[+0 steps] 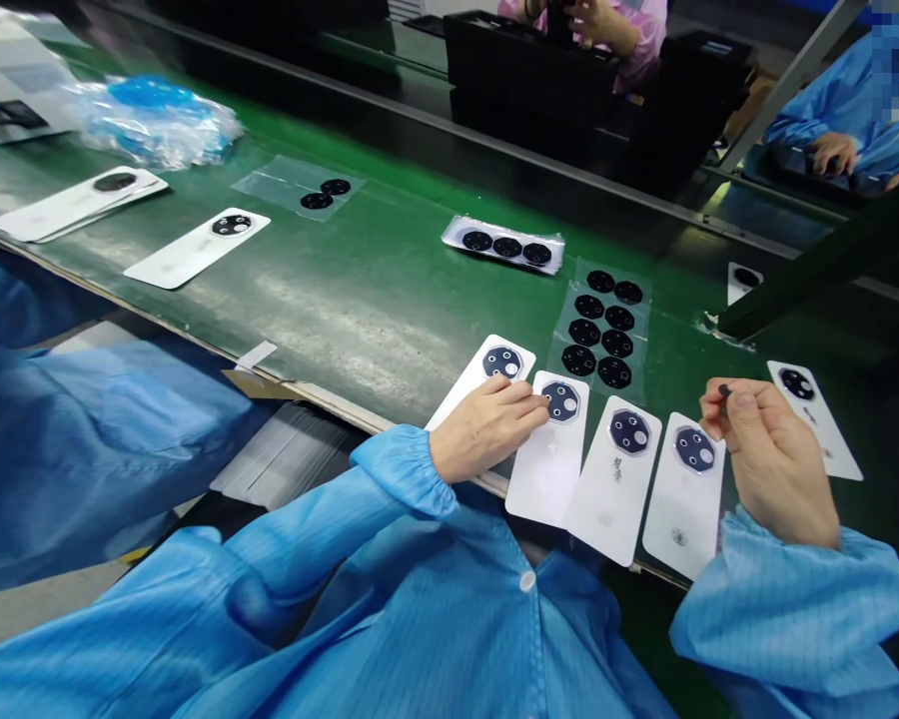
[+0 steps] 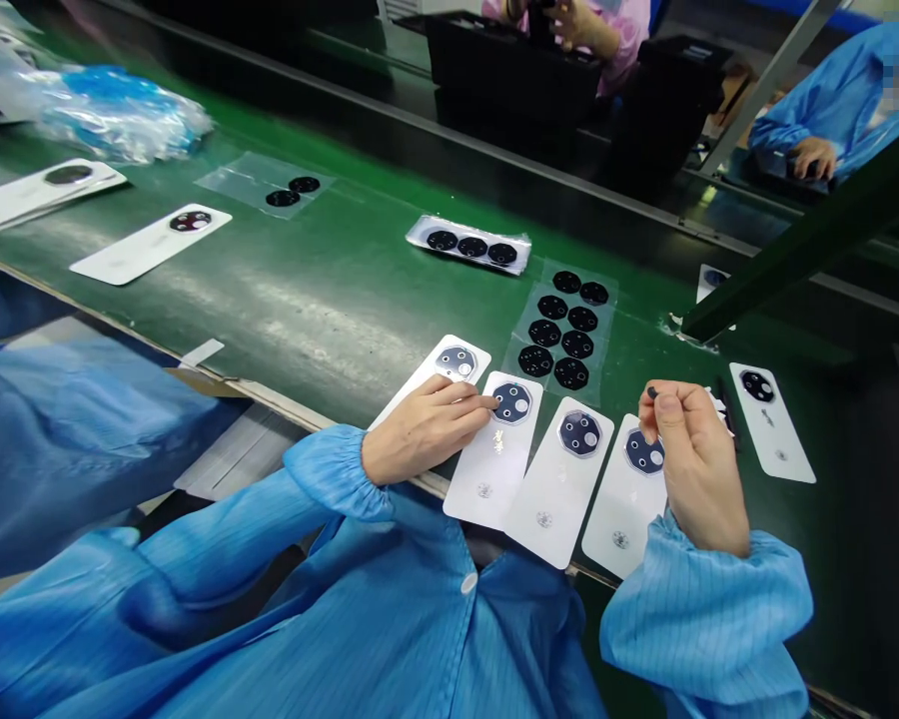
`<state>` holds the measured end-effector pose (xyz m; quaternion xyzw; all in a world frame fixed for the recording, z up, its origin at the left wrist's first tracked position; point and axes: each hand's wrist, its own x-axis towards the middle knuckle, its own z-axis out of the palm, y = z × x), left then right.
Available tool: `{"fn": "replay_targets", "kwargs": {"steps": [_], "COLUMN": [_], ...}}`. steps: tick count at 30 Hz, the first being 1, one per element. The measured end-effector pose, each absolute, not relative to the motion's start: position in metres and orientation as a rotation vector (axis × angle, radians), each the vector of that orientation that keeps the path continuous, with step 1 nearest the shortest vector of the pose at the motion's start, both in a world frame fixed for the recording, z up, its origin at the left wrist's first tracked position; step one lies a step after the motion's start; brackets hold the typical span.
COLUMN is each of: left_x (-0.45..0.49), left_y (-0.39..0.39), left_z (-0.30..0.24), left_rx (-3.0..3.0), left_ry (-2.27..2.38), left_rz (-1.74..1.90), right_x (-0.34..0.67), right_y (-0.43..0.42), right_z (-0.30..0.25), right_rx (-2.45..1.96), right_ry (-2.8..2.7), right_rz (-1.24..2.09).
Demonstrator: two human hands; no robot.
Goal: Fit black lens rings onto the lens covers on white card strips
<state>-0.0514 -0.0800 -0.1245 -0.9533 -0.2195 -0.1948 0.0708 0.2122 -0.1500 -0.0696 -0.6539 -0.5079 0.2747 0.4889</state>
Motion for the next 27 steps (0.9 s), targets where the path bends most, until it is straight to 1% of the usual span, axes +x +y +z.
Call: {"fn": "replay_targets", "kwargs": {"steps": [4, 12, 18, 24, 27], "left_x": [-0.051, -0.051, -0.051, -0.051, -0.052], "left_y": [-0.08, -0.08, -0.081, -0.08, -0.081], "left_z": [-0.124, -0.123, -0.122, -0.123, -0.123], "left_rx": [-2.868, -2.883, -2.864, -2.865, -2.859], "left_ry": [-0.66, -0.661, -0.663, -0.656, -0.663], "left_rz": [-0.61, -0.587, -0.592, -0.577, -0.584], "right_x": [0.214, 0.22, 0.219, 0.213, 0.211], "right_y": [-0.153, -0.163, -0.166, -0.162, -0.162], "right_z": [-0.075, -0.084, -0.082, -0.075, -0.073], "right_rx": [-1.57, -1.607, -1.555, -1.393, -1.429], "right_ry": [-1.166, -1.12, -1.079, -1.096, -1.094], "right_rz": [0.73, 0.705, 0.752, 0.696, 0.706]}}
